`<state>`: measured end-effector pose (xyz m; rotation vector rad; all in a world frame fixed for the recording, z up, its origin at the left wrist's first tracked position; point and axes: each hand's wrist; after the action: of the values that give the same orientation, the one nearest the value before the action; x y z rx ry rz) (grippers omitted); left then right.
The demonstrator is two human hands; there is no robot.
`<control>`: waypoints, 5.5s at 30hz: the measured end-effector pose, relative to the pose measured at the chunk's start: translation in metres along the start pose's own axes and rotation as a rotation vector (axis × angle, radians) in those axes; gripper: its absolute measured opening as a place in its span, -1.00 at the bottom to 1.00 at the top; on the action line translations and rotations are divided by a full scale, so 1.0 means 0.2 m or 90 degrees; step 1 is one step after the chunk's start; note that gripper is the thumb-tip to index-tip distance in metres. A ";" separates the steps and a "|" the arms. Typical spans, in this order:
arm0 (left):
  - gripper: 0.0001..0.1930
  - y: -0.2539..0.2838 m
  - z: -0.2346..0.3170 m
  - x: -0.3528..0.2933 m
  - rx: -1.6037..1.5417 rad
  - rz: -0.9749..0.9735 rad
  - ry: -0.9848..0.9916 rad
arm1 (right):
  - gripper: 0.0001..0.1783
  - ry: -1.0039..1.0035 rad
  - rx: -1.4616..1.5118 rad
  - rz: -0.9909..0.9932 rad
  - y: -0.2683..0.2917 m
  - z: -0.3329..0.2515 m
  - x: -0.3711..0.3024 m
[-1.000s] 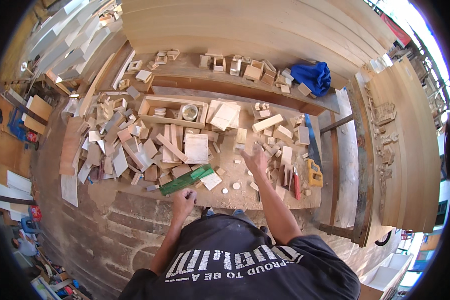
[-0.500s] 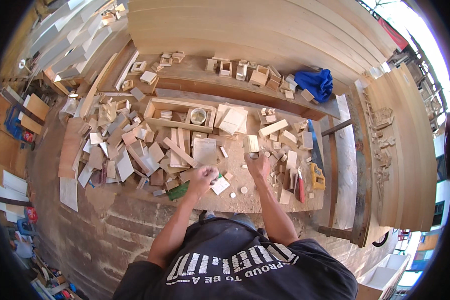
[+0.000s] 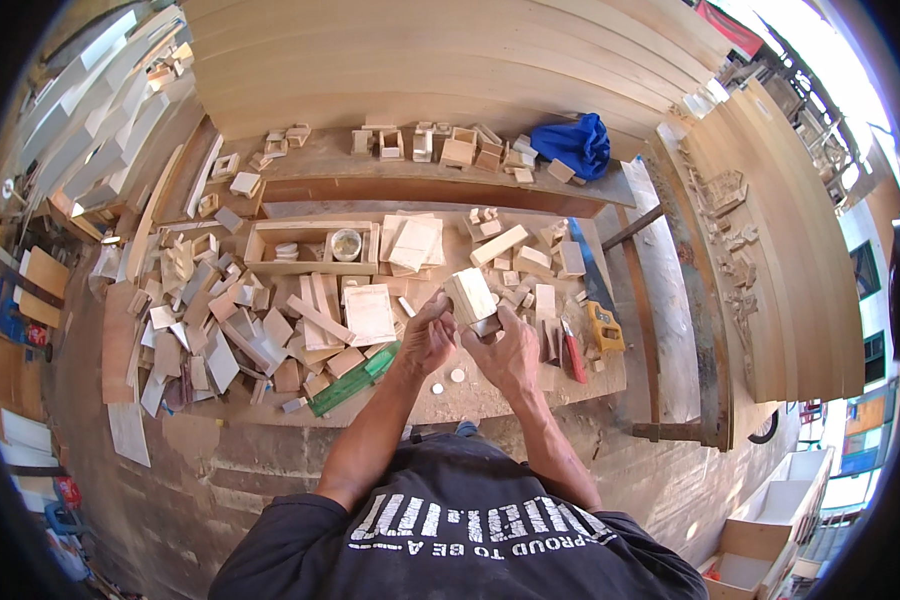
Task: The person assembles a small wooden toy car by hand, fitting wheels and axles onto a wooden block, and then uses a hand saw to trim a piece of wood on a workbench.
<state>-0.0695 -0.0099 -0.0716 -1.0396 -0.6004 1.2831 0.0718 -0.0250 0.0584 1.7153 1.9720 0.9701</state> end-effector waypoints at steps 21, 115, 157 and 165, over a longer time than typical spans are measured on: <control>-0.30 -0.25 0.10 -0.06 0.004 -0.051 -0.068 | -0.53 0.003 0.242 0.014 0.12 0.07 -0.01; -0.34 -0.58 0.22 -0.28 0.404 0.143 -0.061 | -0.29 -0.055 0.575 -0.251 0.37 0.09 0.19; -0.27 -0.54 0.21 -0.27 0.497 0.241 -0.112 | -0.16 -0.079 0.590 -0.131 0.29 0.14 0.16; -0.18 -0.64 0.13 -0.25 0.687 0.322 -0.368 | -0.34 0.045 0.255 0.058 0.14 0.05 0.06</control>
<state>-0.0415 -0.0452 0.0618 0.1181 0.0236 2.0232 0.0968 -0.0102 0.0728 2.0177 2.2703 0.7036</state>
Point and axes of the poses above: each hand's wrist, its own x-axis towards the middle knuckle, its own y-axis out of the back of the hand, z = x × y, and after that the axes turned 6 degrees about y, right-handed
